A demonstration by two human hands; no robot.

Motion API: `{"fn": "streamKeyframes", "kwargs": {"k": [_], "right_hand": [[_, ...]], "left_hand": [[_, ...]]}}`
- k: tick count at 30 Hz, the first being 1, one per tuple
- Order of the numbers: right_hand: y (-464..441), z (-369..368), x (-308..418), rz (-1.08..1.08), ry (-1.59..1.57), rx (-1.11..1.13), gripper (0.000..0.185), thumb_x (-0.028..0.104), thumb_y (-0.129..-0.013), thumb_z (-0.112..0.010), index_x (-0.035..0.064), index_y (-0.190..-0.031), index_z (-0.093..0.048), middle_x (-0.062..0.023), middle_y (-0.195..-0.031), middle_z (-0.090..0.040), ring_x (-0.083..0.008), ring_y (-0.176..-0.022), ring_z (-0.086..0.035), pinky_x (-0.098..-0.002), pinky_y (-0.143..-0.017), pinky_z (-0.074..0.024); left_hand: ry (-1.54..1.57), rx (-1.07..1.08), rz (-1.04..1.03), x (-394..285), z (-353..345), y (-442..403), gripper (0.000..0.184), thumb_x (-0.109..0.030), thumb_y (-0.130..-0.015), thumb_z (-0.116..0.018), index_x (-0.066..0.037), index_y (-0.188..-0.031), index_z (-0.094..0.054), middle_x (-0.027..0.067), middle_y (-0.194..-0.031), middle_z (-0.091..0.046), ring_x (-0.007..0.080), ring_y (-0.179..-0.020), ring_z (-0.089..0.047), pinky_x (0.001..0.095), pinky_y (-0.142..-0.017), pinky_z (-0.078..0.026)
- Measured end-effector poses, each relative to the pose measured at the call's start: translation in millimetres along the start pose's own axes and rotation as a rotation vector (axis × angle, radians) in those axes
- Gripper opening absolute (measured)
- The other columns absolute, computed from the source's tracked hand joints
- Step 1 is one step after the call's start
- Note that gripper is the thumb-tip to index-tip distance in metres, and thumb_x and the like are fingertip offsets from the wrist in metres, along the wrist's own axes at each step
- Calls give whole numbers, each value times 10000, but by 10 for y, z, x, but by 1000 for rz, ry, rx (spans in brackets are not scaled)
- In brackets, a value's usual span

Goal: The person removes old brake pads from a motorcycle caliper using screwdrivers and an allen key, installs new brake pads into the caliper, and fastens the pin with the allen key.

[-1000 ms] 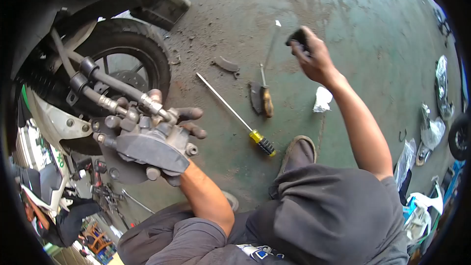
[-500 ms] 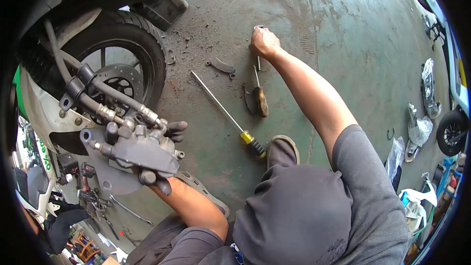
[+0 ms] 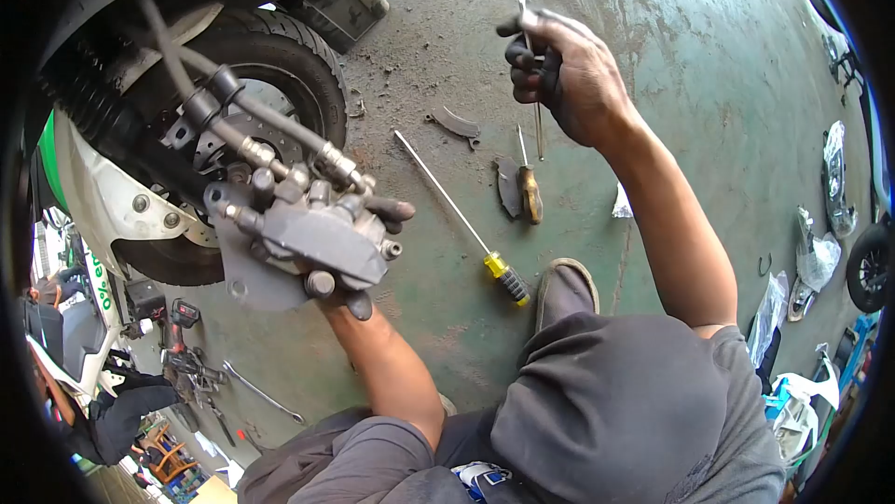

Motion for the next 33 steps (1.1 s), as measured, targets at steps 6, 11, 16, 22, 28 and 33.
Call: {"fn": "streamKeyframes", "kwargs": {"k": [6,11,16,22,28,33], "right_hand": [[734,-1123,798,232,-254,662,523,567,-1005,-204,149,-733,-362,24,-604,-286,-102,-510,-272,-258,-469,-250],[881,-1300,717,270,-269,759,592,593,-994,-161,140,-634,-285,11,-509,-240,-113,-399,-210,-276,-387,-189],[988,-1338,730,287,-283,730,594,572,-1003,-159,137,-611,-262,9,-473,-221,-102,-350,-194,-256,-343,-180],[1034,-1340,734,369,-298,710,582,543,-1013,-178,136,-606,-260,15,-463,-222,-92,-340,-190,-241,-322,-210],[1151,-1334,728,463,-183,701,587,490,-1022,-228,126,-566,-290,-5,-440,-268,-113,-318,-240,-260,-322,-222],[1196,-1386,725,436,-32,726,552,457,-1009,-256,97,-602,-351,-39,-435,-319,-147,-339,-277,-312,-348,-252]], "left_hand": [[-752,-225,-135,61,-910,-264,573,-542,-925,-445,-96,-1280,-383,114,-1191,-449,288,-1140,-442,617,-1029,-365],[448,112,118,386,-891,-368,686,-506,-794,-670,-114,-1268,-367,119,-1197,-420,385,-1154,-433,659,-985,-393],[315,103,176,317,-994,-323,725,-347,-706,-765,-115,-1259,-359,113,-1182,-411,391,-1157,-432,641,-966,-425],[296,49,190,228,-1105,-296,806,-227,-651,-809,-110,-1292,-334,96,-1168,-399,349,-1139,-441,613,-928,-478],[306,-15,157,125,-1107,-306,908,-107,-596,-852,-105,-1324,-310,78,-1155,-387,306,-1122,-451,585,-890,-530],[238,82,-15,47,-1015,-322,856,-152,-694,-772,-118,-1389,-274,117,-1269,-383,328,-1180,-446,590,-893,-508]]}}
Point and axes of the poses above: each hand's wrist, its own y-axis away from the middle knuckle, its own z-axis out of the back of the hand, x = y × z, the point moved 5 cm from there along -y, towards the middle knuckle
